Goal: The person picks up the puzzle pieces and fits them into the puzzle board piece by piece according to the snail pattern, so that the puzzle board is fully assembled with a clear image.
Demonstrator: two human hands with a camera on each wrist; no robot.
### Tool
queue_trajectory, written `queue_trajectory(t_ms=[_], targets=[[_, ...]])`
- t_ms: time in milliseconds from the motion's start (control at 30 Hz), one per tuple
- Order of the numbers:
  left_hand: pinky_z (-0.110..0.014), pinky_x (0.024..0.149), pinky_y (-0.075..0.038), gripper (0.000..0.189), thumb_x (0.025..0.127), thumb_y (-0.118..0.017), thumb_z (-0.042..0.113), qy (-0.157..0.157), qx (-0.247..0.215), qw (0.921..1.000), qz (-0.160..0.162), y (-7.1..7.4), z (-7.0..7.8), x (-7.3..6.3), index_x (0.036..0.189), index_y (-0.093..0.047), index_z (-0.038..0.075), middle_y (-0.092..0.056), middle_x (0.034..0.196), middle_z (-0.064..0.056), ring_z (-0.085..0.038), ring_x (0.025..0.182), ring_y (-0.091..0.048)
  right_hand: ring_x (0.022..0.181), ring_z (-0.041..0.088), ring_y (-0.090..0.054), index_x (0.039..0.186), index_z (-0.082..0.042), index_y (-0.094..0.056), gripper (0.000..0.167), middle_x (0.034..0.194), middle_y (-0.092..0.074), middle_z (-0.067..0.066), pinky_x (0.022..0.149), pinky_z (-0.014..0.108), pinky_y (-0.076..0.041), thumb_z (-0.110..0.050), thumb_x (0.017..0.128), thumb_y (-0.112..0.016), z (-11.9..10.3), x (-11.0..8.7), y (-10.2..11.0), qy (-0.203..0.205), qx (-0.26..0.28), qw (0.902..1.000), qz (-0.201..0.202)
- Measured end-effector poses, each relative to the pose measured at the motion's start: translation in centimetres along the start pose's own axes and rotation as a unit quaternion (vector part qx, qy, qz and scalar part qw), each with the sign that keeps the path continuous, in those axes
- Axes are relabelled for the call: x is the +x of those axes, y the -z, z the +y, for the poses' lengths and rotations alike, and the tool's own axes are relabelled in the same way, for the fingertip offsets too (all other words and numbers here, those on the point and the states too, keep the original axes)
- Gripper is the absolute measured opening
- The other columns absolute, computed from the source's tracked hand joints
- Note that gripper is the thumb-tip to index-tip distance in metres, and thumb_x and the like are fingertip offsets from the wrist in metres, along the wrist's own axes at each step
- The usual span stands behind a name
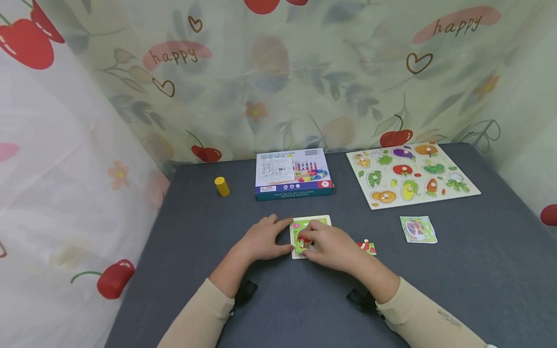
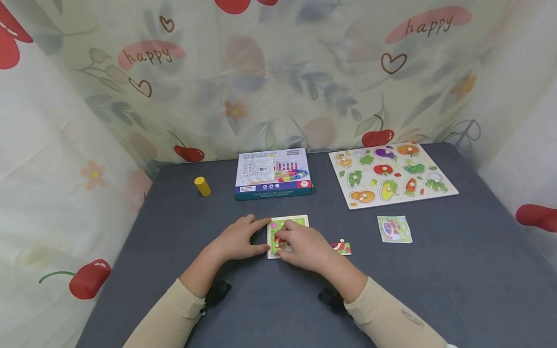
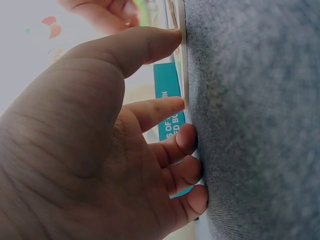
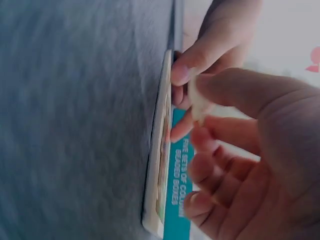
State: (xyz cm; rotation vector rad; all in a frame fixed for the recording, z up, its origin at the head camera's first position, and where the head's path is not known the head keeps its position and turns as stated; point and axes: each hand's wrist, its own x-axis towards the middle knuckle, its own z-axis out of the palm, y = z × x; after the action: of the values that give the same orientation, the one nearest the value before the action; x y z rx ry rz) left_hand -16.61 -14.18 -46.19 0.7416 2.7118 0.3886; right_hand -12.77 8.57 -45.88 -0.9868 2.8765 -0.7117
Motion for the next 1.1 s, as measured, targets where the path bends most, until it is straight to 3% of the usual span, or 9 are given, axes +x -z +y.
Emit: queue_trajectory(t_ms=[267, 767, 1100], targets=[[-0.038, 0.075, -0.041, 0.075, 0.093, -0.068, 0.054, -0.001, -0.004, 1.0000, 0.000, 0.1, 0.1, -0.1, 0.157, -0.045, 0.022, -0.050, 0.108, -0.004, -0.020, 0.092, -0.046, 0.084, 0.011, -0.056, 0.122, -0.011, -0.075, 0.038, 0.103, -0.058, -0.002, 0.073, 0.031, -0.051, -0.028, 0.089, -0.080, 0.0, 0.0, -1.1, -0.008, -0.017, 0.9998, -0.010], [-0.040, 0.079, -0.042, 0.075, 0.093, -0.069, 0.054, 0.004, -0.009, 1.0000, -0.001, 0.2, 0.2, -0.1, 0.157, -0.045, 0.022, -0.051, 0.113, -0.005, -0.021, 0.095, -0.046, 0.075, 0.009, -0.051, 0.127, -0.010, -0.074, 0.043, 0.102, -0.058, -0.001, 0.063, 0.028, -0.045, -0.028, 0.088, -0.080, -0.2, 0.1, -1.6, -0.057, -0.019, 0.9982, 0.000], [-0.039, 0.078, -0.042, 0.077, 0.093, -0.068, 0.056, 0.006, -0.004, 1.0000, -0.005, 0.1, 0.0, 0.1, 0.158, -0.044, 0.023, -0.050, 0.112, -0.004, -0.020, 0.096, -0.046, 0.070, 0.009, -0.048, 0.126, -0.012, -0.075, 0.039, 0.098, -0.054, -0.002, 0.065, 0.029, -0.046, -0.031, 0.091, -0.080, -0.1, 0.2, -1.6, -0.047, -0.020, 0.9987, -0.007]])
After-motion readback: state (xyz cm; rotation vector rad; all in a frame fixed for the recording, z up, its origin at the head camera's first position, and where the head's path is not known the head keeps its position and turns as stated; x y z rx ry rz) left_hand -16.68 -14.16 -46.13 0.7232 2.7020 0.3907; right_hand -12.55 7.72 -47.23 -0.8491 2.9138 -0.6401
